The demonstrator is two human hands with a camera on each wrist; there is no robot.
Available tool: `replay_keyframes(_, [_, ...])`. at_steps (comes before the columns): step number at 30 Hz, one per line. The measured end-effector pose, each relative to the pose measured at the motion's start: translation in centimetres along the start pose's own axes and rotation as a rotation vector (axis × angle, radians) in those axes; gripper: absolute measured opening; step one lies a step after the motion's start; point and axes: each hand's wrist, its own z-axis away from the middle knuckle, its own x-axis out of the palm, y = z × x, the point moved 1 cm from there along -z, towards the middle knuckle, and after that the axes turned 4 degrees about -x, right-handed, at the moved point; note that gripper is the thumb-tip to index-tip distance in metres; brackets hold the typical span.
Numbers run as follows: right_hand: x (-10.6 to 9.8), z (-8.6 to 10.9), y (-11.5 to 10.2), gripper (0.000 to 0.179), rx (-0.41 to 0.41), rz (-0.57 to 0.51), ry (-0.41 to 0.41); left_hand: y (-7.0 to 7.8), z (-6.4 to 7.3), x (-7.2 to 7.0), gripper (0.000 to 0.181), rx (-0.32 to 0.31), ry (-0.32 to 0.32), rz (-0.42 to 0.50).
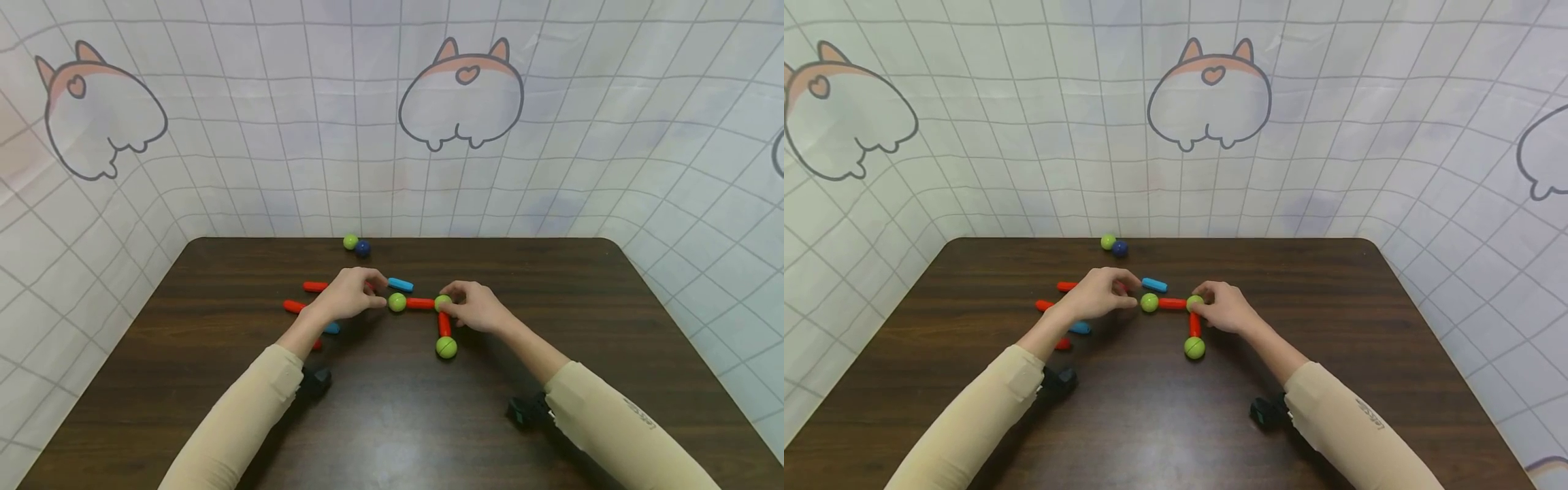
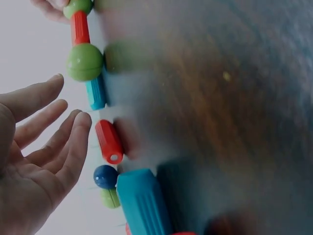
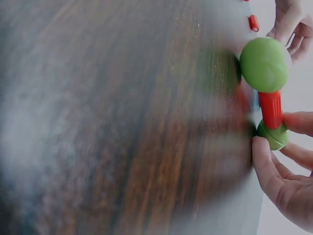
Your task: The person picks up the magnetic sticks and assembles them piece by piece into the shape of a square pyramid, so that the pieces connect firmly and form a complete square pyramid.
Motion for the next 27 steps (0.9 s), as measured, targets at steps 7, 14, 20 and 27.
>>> replay_keyframes(7, [-0.3,0.4,0.4,0.036,0.002,-0.014,0.011,-0.3,0.2,-0.7,0.036,-0.037,0.036,-0.026])
replay_keyframes(14, [-0.7,1.1,1.1,0.037,0.001,-0.025,0.005,-0.7,0.3,-1.0,0.033,-0.047,0.078,-0.059])
replay_keyframes(20, [-0.9,1.7,1.5,0.036,-0.007,-0.032,-0.005,-1.2,0.3,-1.0,0.032,-0.051,0.101,-0.08])
replay_keyframes(27, [-1.1,2.1,1.5,0.038,-0.019,-0.04,-0.003,-1.4,0.0,-1.2,0.034,-0.08,0.107,-0.089])
